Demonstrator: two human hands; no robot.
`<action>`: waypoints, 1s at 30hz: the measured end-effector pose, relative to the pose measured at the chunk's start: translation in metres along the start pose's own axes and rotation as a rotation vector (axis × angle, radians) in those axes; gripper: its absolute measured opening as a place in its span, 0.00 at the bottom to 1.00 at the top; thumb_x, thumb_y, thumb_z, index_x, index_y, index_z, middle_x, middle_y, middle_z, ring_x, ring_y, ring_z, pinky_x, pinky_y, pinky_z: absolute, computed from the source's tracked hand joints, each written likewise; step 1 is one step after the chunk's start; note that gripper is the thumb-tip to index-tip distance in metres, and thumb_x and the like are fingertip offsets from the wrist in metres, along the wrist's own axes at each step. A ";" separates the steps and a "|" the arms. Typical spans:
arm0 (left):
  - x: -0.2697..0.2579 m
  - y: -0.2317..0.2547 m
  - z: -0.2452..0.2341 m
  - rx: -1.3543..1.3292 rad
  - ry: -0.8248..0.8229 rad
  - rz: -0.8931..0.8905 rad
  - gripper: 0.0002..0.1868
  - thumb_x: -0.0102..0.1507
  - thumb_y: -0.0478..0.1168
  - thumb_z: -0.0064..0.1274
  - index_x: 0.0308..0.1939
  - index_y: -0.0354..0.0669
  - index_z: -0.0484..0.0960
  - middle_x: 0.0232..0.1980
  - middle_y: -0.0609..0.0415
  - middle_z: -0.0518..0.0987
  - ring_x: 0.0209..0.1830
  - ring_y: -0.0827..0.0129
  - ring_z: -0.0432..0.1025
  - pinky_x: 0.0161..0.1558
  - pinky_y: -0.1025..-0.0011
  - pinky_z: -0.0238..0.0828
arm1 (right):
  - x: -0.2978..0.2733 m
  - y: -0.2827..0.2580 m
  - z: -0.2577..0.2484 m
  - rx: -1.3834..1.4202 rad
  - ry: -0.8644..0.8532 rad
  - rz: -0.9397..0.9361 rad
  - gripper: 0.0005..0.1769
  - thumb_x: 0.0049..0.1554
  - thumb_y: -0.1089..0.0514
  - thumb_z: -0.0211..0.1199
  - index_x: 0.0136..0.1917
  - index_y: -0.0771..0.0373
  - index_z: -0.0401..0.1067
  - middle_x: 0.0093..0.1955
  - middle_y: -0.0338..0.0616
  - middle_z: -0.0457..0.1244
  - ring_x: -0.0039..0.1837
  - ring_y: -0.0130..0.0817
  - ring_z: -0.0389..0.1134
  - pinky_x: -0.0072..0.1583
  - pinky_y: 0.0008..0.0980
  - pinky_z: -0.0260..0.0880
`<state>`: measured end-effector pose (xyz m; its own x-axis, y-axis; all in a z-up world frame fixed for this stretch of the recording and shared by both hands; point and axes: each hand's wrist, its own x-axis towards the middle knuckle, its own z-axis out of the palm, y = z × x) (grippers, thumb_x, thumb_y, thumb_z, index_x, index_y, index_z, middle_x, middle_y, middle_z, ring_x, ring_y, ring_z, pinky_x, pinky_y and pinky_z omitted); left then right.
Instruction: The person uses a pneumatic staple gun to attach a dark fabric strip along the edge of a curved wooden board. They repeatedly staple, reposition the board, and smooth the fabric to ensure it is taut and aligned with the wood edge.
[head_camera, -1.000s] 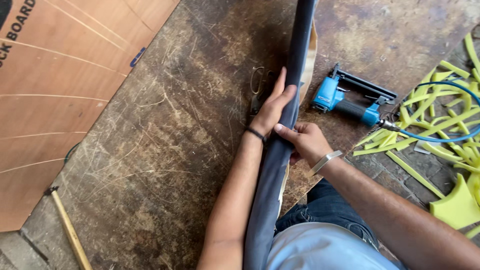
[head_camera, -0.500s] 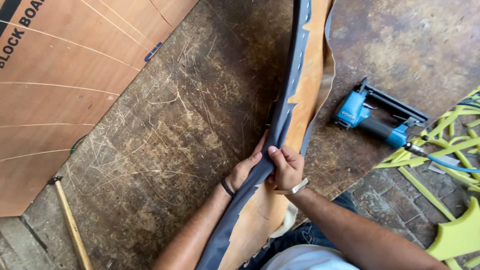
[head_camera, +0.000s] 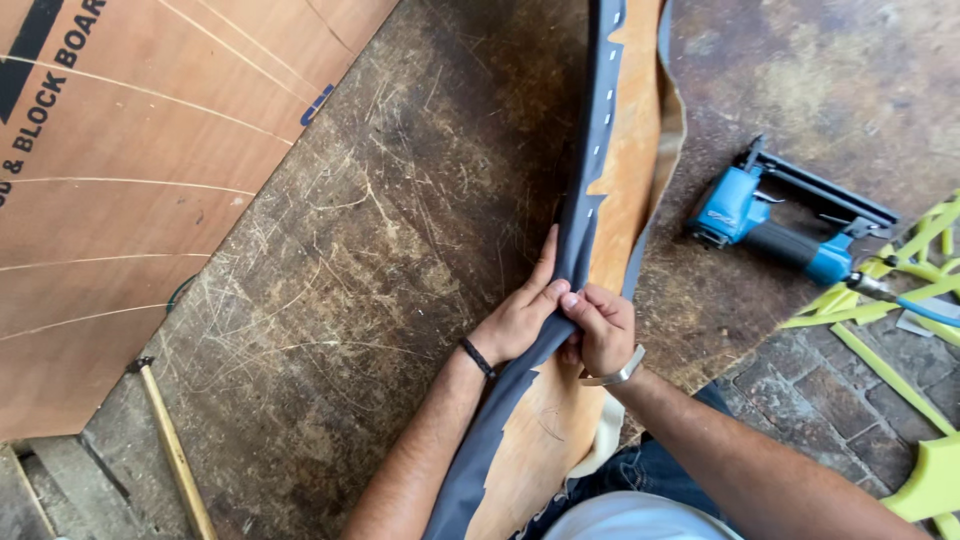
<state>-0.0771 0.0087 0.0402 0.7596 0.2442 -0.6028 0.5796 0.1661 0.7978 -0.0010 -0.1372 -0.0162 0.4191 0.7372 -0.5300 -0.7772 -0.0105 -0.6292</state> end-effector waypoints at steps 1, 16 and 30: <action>0.001 0.003 0.001 0.037 0.000 -0.133 0.41 0.72 0.46 0.36 0.82 0.65 0.30 0.74 0.37 0.70 0.63 0.47 0.74 0.61 0.60 0.73 | 0.001 -0.002 -0.002 -0.015 -0.006 -0.007 0.17 0.64 0.58 0.59 0.34 0.65 0.67 0.25 0.39 0.58 0.22 0.29 0.58 0.24 0.30 0.57; 0.014 0.007 0.015 0.420 0.064 0.162 0.52 0.68 0.38 0.46 0.79 0.61 0.20 0.77 0.24 0.60 0.70 0.38 0.67 0.67 0.55 0.65 | 0.052 -0.150 -0.184 -1.913 0.227 -0.162 0.55 0.46 0.45 0.76 0.80 0.60 0.54 0.61 0.60 0.67 0.58 0.56 0.71 0.58 0.48 0.73; 0.017 0.010 0.019 0.504 0.059 -0.056 0.52 0.69 0.42 0.45 0.80 0.59 0.17 0.71 0.25 0.68 0.64 0.39 0.73 0.65 0.55 0.70 | 0.020 -0.192 -0.055 -1.541 -0.102 0.133 0.18 0.49 0.51 0.72 0.42 0.70 0.78 0.35 0.55 0.71 0.39 0.45 0.75 0.46 0.43 0.75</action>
<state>-0.0530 -0.0040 0.0372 0.7140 0.3039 -0.6308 0.7001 -0.2976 0.6491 0.1826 -0.1580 0.0628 0.3062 0.7154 -0.6281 0.4404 -0.6914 -0.5727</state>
